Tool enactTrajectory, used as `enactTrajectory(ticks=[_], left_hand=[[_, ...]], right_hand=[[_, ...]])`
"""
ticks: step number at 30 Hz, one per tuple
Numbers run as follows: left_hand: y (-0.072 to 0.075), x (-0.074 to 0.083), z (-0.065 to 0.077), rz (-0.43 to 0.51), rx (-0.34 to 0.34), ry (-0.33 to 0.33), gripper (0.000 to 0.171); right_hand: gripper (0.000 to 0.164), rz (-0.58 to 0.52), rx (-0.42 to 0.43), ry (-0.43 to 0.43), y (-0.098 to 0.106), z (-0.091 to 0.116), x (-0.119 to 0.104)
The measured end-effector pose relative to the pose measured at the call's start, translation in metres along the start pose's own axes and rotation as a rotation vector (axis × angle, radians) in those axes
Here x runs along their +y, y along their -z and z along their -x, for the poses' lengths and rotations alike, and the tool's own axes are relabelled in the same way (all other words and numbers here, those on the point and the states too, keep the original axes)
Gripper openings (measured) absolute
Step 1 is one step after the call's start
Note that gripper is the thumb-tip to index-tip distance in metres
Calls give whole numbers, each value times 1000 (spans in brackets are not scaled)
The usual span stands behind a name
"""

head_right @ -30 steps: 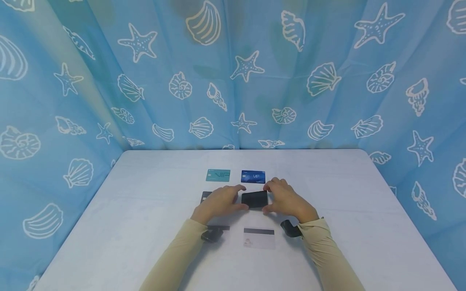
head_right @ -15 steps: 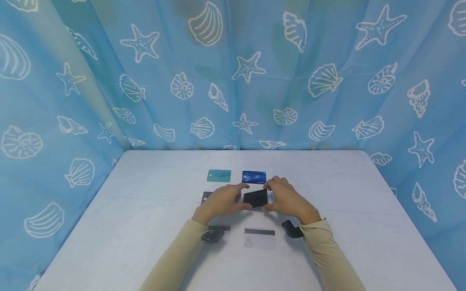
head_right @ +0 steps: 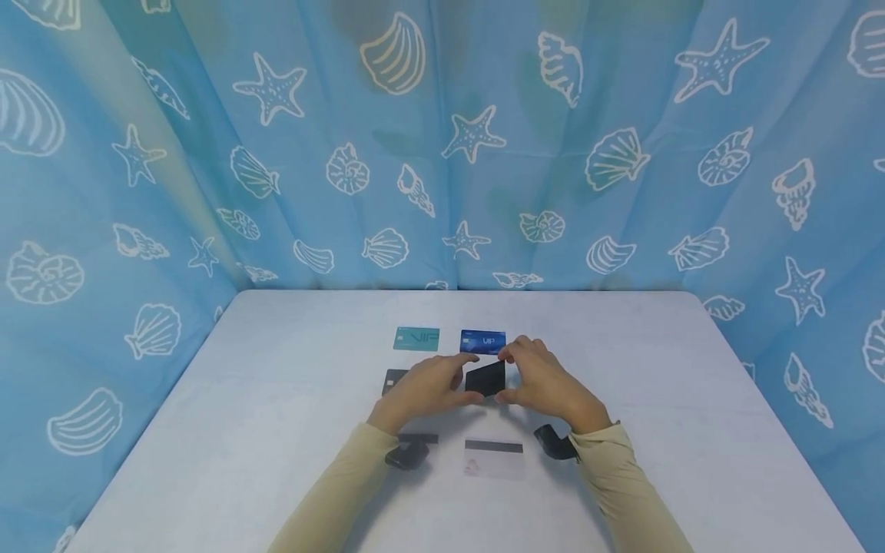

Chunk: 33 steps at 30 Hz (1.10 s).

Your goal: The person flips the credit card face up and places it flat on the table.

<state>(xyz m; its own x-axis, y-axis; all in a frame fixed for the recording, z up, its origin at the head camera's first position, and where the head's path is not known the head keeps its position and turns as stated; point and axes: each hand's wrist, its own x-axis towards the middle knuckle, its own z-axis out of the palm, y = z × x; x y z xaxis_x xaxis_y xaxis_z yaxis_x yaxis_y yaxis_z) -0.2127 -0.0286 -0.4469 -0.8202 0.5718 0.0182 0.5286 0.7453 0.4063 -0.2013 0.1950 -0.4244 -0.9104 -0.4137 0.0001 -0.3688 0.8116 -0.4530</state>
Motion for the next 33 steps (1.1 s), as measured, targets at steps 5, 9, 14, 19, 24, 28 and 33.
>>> enactTrajectory(ticks=[5, 9, 14, 19, 24, 28, 33], left_hand=[[-4, 1, 3, 1, -12, 11, 70], [-7, -1, 5, -9, -2, 16, 70], [-8, 1, 3, -20, -1, 4, 69], [-7, 4, -1, -19, 4, -5, 69], [-7, 6, -1, -10, 13, -6, 70], [-8, 6, -1, -4, 18, -5, 71], [-8, 8, -2, 2, 23, -15, 71]], right_hand=[[57, -7, -4, -1, -3, 2, -1], [57, 8, 6, 5, -6, 0, -3], [57, 14, 16, 9, -2, 0, -4], [57, 11, 32, 17, 2, 3, -2], [56, 9, 41, 37, 4, 4, -4], [56, 6, 49, 54, 5, 6, -6], [56, 11, 63, 70, 6, 7, -7]])
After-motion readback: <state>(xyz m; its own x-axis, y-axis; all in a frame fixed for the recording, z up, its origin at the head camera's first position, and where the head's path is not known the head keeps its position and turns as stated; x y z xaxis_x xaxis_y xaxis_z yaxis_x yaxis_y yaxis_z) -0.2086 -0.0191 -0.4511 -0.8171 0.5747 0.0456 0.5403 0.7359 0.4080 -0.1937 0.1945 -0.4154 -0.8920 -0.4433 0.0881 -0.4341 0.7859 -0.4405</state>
